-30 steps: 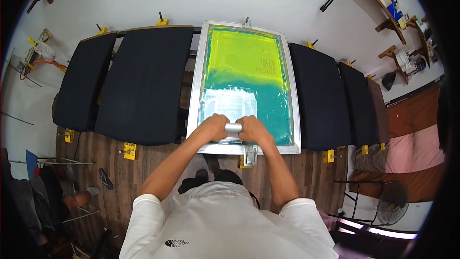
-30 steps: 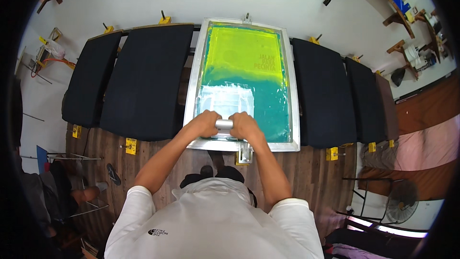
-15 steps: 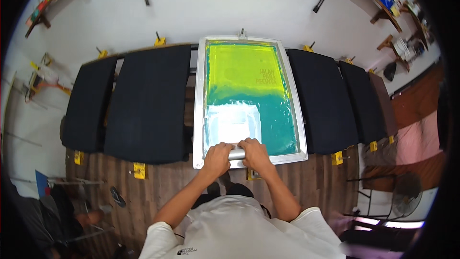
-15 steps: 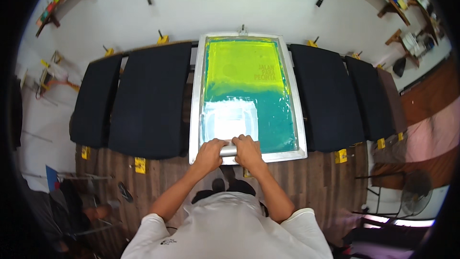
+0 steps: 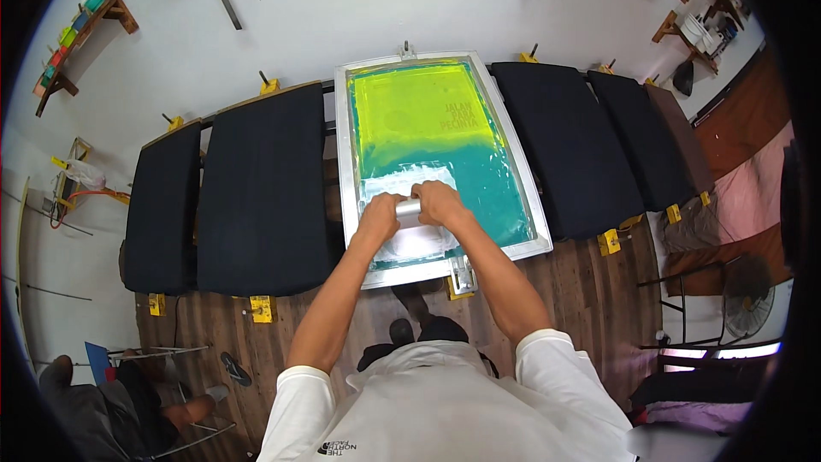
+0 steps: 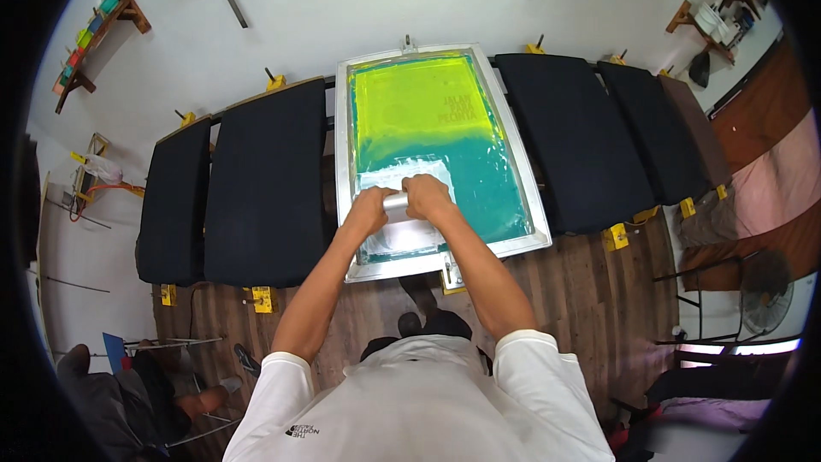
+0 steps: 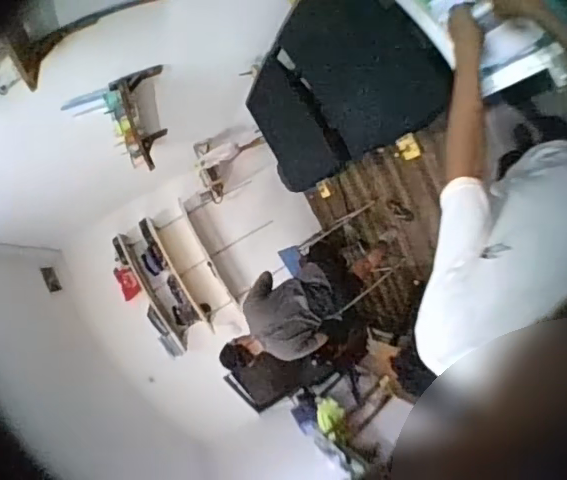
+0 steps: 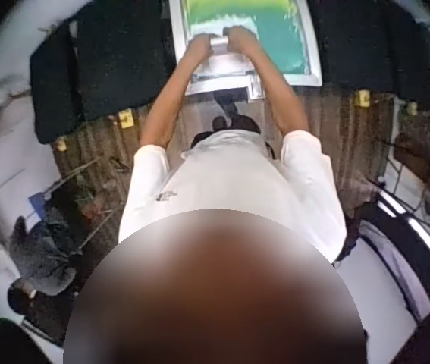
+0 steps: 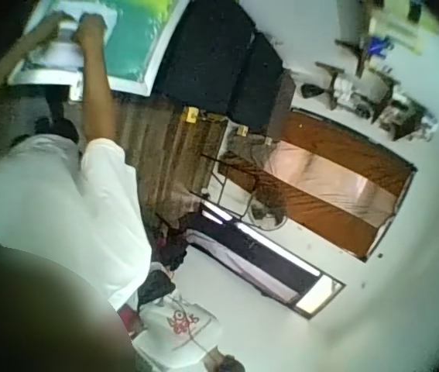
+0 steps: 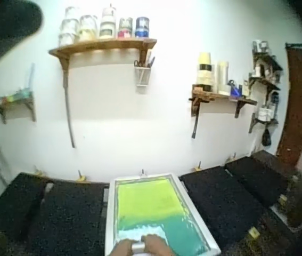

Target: Applying ink to a t-shirt using a screen printing frame and a squeegee.

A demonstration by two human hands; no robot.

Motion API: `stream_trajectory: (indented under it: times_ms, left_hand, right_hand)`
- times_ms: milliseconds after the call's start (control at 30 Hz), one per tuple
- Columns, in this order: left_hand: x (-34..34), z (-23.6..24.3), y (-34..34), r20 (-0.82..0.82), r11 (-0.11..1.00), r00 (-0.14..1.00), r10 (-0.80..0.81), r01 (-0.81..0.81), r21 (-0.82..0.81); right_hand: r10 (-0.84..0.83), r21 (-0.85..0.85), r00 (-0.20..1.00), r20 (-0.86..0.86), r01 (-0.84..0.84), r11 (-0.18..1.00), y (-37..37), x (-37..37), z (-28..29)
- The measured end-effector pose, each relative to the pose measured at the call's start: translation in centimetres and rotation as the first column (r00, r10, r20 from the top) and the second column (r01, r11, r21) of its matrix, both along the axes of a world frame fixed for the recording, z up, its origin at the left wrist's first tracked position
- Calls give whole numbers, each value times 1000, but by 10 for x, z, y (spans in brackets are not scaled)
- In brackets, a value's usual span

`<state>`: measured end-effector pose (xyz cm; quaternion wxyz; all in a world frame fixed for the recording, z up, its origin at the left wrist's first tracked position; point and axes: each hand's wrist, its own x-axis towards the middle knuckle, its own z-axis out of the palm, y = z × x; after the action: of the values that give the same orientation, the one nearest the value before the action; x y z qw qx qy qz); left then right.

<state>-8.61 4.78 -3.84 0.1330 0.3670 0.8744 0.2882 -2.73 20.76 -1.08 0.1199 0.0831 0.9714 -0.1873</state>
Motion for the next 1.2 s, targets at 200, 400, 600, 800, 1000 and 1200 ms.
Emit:
stream_trajectory:
  times_ms: [200,400,600,800,1000,1200]
  left_hand:
    - [32,-6,-13,-30,998,999,19,-17,57]
    - [62,-12,-25,-41,997,999,20,-17,70]
    - [86,-5,-35,-19,999,1000,4,-4,47]
    - [104,-5,-43,-32,998,999,11,-9,62]
    - [111,-7,-42,-83,996,997,9,-1,89]
    - [117,-9,-47,-117,994,993,-31,43,96]
  right_hand:
    - [-9,44,998,-57,12,999,-14,31,-13]
    - [-41,19,994,-104,44,999,-29,66,-4]
    - [-51,60,994,-100,57,997,-39,90,-7]
    - [-72,67,989,-127,81,994,-50,109,-5]
    - [-93,85,989,-113,102,991,-50,114,-7]
    - [-77,13,969,-236,82,997,-49,147,-20]
